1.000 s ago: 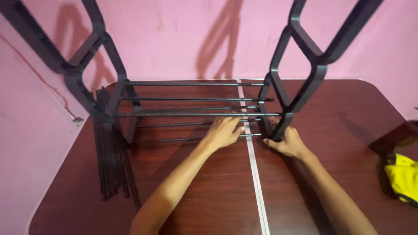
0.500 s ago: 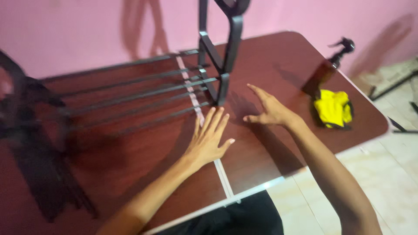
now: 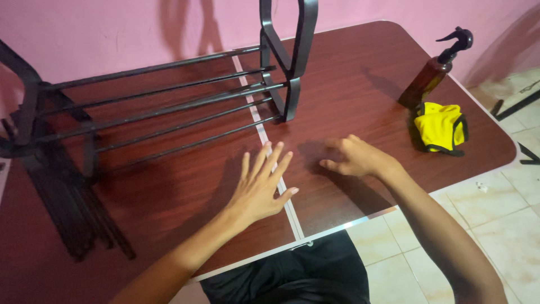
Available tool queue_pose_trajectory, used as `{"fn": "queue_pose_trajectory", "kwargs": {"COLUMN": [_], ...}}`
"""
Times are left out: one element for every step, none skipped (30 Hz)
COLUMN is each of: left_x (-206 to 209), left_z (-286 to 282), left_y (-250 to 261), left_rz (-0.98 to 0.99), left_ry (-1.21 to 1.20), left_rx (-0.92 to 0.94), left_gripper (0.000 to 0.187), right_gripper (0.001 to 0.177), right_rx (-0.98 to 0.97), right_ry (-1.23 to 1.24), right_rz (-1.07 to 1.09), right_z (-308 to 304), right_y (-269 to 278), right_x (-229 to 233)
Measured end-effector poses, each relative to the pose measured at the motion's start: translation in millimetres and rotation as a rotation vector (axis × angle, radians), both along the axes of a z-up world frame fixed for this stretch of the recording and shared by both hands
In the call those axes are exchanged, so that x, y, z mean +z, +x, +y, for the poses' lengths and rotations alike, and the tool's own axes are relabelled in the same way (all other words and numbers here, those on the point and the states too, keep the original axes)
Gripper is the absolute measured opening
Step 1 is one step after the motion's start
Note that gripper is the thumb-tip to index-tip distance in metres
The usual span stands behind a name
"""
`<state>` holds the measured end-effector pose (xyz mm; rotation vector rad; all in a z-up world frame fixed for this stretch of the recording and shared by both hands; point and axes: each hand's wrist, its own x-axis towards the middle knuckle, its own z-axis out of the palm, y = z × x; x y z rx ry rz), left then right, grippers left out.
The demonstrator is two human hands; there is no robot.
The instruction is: The person assembles a metal rack by inserting horizontal rods into slots on two vertical frames. They align and press each rod into place, then secure the second vertical frame to complete the structure.
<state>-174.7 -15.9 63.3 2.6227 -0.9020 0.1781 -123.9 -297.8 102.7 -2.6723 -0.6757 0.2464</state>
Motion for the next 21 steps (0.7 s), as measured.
{"fn": "queue_pose_trajectory", "kwargs": {"left_x": [0.9,1.7,1.5,1.5,2.2,2.8,4.0,5.7,8.7,12.4,16.6,20.5,22.7,25.0,28.2,30.4,31.4,32.1,31.9,30.4,27.9], "left_z": [6.8,14.4,23.2,33.1,42.9,53.4,65.1,76.3,89.8,103.2,116.7,129.4,141.9,154.7,167.4,180.0,192.8,208.8,227.4,247.2,268.1], "left_y": [-0.4,-0.4,-1.9,-3.0,-3.2,-5.3,-7.3,-9.0,-11.2,-13.6,-16.6,-20.7,-26.9,-33.2,-40.7,-50.5,-58.0,-64.9,-71.8,-78.0,-83.9], "left_rz": [0.013,0.026,0.024,0.022,0.015,0.004,-0.012,-0.027,-0.041,-0.054,-0.069,-0.077,-0.085,-0.092,-0.110,-0.130,-0.147,-0.032,0.082,0.196,0.188], "left_ry": [0.027,0.053,0.044,0.035,0.025,0.002,-0.023,-0.047,-0.055,-0.063,-0.071,-0.069,-0.069,-0.069,-0.112,-0.153,-0.194,-0.201,-0.211,-0.223,-0.305], "left_rx": [0.029,0.058,0.080,0.101,0.126,0.153,0.186,0.219,0.256,0.293,0.336,0.368,0.404,0.439,0.407,0.375,0.333,0.368,0.395,0.420,0.472], "left_gripper": [0.086,0.086,0.086,0.087,0.087,0.087,0.086,0.085,0.085,0.085,0.084,0.083,0.083,0.082,0.077,0.073,0.069,0.062,0.056,0.049,0.042], "right_gripper": [0.035,0.036,0.036,0.037,0.035,0.033,0.031,0.030,0.030,0.029,0.031,0.032,0.034,0.033,0.032,0.031,0.032,0.033,0.033,0.034,0.035], "right_rx": [-0.028,0.012,0.056,0.099,0.186,0.273,0.367,0.374,0.396,0.417,0.377,0.338,0.302,0.406,0.506,0.605,0.593,0.581,0.561,0.565,0.567], "right_ry": [-0.007,0.016,0.038,0.061,0.113,0.166,0.218,0.230,0.244,0.259,0.233,0.205,0.172,0.240,0.314,0.391,0.398,0.404,0.406,0.405,0.406], "right_rz": [0.029,0.019,0.014,0.009,-0.058,-0.124,-0.193,-0.190,-0.187,-0.184,-0.120,-0.058,0.005,-0.138,-0.281,-0.422,-0.409,-0.396,-0.386,-0.396,-0.399], "right_z": [10.6,21.1,31.5,41.3,52.1,64.1,75.8,85.9,99.2,113.0,128.0,143.0,158.6,174.5,190.3,206.7,221.0,235.3,248.3,260.7,271.5], "right_y": [1.1,2.3,2.1,1.4,2.2,1.9,3.2,2.4,2.3,2.8,6.1,9.6,13.4,18.9,26.5,35.0,43.1,52.6,62.5,74.3,86.0], "right_x": [3.4,6.9,9.0,10.9,12.7,13.4,15.0,16.4,17.3,18.2,19.2,19.4,18.0,16.4,15.7,14.4,11.3,8.0,5.0,2.9,0.0]}}
